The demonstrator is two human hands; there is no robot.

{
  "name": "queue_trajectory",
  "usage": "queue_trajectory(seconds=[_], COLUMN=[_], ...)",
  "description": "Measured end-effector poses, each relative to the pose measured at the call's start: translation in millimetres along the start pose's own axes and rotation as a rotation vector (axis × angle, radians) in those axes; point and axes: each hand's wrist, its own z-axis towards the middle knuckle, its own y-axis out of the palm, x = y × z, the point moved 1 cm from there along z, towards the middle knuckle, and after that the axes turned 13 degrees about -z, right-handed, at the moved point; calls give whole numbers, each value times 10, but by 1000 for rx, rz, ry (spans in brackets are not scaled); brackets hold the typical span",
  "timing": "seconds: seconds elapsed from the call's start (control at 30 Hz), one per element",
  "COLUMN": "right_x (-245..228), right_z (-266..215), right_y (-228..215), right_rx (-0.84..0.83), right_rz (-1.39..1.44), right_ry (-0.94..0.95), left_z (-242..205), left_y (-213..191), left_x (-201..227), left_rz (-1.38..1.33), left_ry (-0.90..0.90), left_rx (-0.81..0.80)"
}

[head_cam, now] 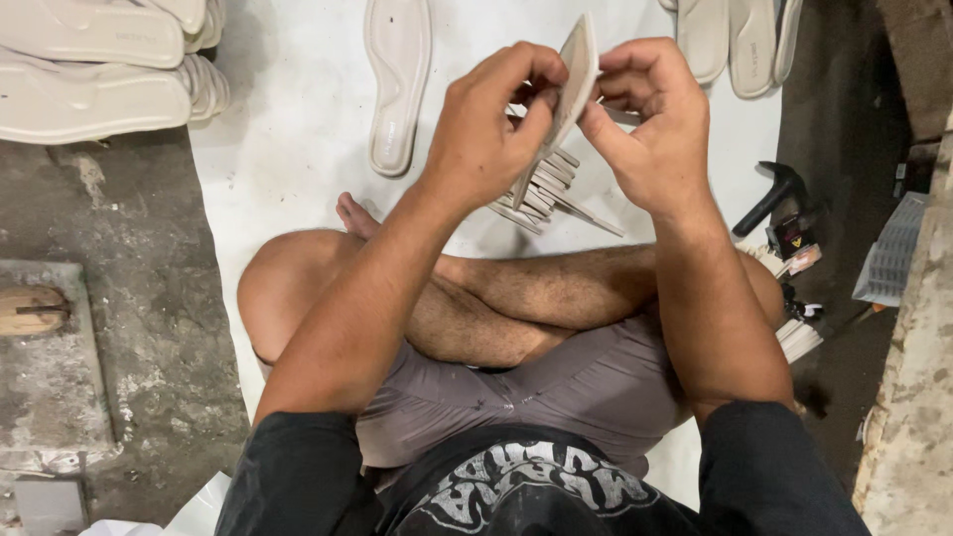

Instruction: The person inserts a white plastic strap into the slots of a beige slipper sole, then places the assembled slipper aside. This process is repeated for multiple slippers.

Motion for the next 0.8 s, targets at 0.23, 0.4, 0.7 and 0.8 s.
queue_trajectory(seconds=[0.23, 0.4, 0.7, 0.8], right_x=[-136, -126, -4, 166], right_z=[57, 59, 64, 76], right_y=[-42, -27, -101, -131], right_rx=[4, 14, -17, -14], right_rz=[-320, -432, -319, -120], right_ry=[-30, -35, 22, 205], left_z=[77, 62, 69, -16], left_y=[9, 58, 68, 66], left_x=[-139, -183, -167, -154], left_rz=[-112, -193, -273, -224], left_ry=[-104, -248, -328, -249], left_rx=[-33, -33, -60, -115])
